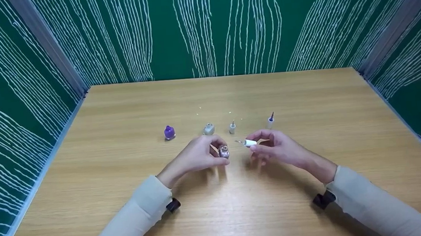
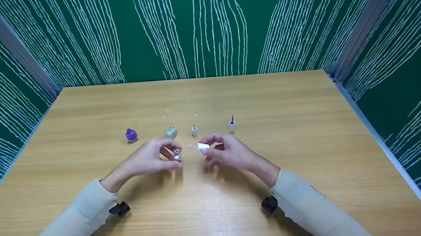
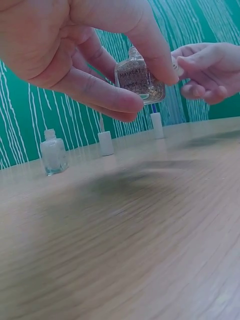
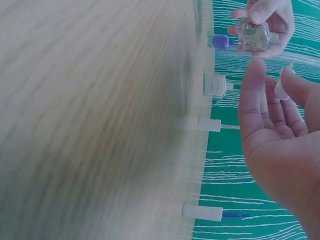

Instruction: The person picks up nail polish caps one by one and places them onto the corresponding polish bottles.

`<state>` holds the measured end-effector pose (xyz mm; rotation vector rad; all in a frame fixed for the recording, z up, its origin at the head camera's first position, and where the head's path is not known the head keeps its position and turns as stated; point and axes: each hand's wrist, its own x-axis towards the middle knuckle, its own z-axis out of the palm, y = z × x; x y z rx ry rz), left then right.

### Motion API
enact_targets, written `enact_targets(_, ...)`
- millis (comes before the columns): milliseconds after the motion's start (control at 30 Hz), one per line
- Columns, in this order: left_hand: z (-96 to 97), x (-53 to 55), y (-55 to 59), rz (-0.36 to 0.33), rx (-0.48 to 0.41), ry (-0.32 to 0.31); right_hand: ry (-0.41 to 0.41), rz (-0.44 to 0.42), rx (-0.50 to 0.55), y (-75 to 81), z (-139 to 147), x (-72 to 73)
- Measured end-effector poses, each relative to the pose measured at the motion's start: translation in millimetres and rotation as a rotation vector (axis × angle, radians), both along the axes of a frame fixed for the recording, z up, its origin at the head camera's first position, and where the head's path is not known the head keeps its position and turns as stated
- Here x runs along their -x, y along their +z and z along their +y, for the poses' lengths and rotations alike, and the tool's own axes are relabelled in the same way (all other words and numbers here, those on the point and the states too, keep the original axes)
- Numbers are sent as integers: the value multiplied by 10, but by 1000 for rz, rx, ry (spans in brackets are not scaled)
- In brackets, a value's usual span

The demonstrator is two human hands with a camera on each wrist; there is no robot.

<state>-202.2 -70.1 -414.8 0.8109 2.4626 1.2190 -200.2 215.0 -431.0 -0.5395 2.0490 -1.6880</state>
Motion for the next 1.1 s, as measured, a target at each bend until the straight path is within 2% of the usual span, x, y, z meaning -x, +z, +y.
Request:
enact_targets(133, 2, -3, 1, 1, 11, 4, -27, -9, 39, 32, -13, 2)
enact_targets(300, 0, 2, -3, 14, 27, 2, -61, -69, 94, 80, -28, 16)
enact_targets(433, -2, 7, -2, 14, 41, -5, -78, -126, 77, 87, -25, 30)
enact_targets(600, -17, 21, -8, 2, 65, 10, -81, -268, 30, 105, -9, 49)
enact_targets(667, -26, 31, -14, 1, 77, 19, -82, -297, -10, 124, 2, 54)
enact_targets(867, -26, 41, -12, 1, 110, 34, -97, -265, -106, 235, 6, 48)
enact_targets(1100, 4, 15, 4, -16, 107, 32, -64, -192, -22, 352, 4, 51)
